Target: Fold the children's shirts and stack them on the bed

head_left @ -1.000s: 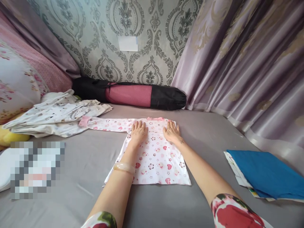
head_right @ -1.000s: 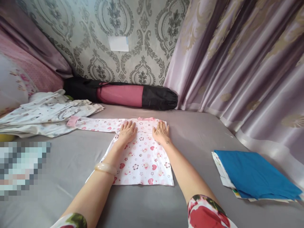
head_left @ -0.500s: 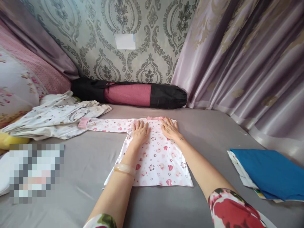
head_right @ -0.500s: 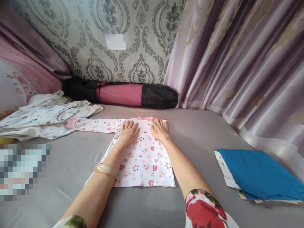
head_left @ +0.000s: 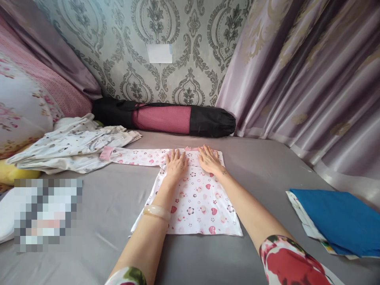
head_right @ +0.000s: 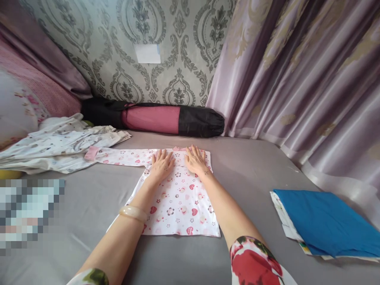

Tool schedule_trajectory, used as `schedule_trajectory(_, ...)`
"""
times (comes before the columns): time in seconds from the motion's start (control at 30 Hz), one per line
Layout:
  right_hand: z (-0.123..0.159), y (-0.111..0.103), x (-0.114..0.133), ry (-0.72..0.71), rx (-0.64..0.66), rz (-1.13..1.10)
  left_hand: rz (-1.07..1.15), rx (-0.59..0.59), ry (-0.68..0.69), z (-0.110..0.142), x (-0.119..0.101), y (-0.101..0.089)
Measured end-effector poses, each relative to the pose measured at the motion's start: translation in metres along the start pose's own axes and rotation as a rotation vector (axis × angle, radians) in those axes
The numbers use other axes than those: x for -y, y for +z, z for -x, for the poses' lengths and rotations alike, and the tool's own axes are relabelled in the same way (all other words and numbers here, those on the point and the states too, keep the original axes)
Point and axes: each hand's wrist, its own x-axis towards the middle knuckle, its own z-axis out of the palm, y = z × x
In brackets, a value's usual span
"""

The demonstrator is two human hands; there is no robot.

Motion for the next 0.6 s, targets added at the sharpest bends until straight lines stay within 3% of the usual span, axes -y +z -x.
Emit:
schedule_trajectory(0.13, -0.003, 0.01, 0.002, 0.017, 0.015, -0.013, -0.006, 0.095, -0.018, 0.0, 0.004, 0.004)
schedule_trajectory(0.3, -0.004, 0.008, 0.001, 0.02, 0.041, -0.015, 0.001, 0.107, -0.02, 0.001, 0.004, 0.002)
schedule_trajectory(0.47, -0.004, -0.003, 0.024, -0.002, 0.009, -0.007, 0.124, 0.11, -0.032, -0.003, 0.003, -0.005)
schedule_trajectory(0.6, -0.005, 0.0, 0.052, -0.091, 0.015, -0.055, 0.35, -0.042, -0.178, -0.015, 0.018, -0.033)
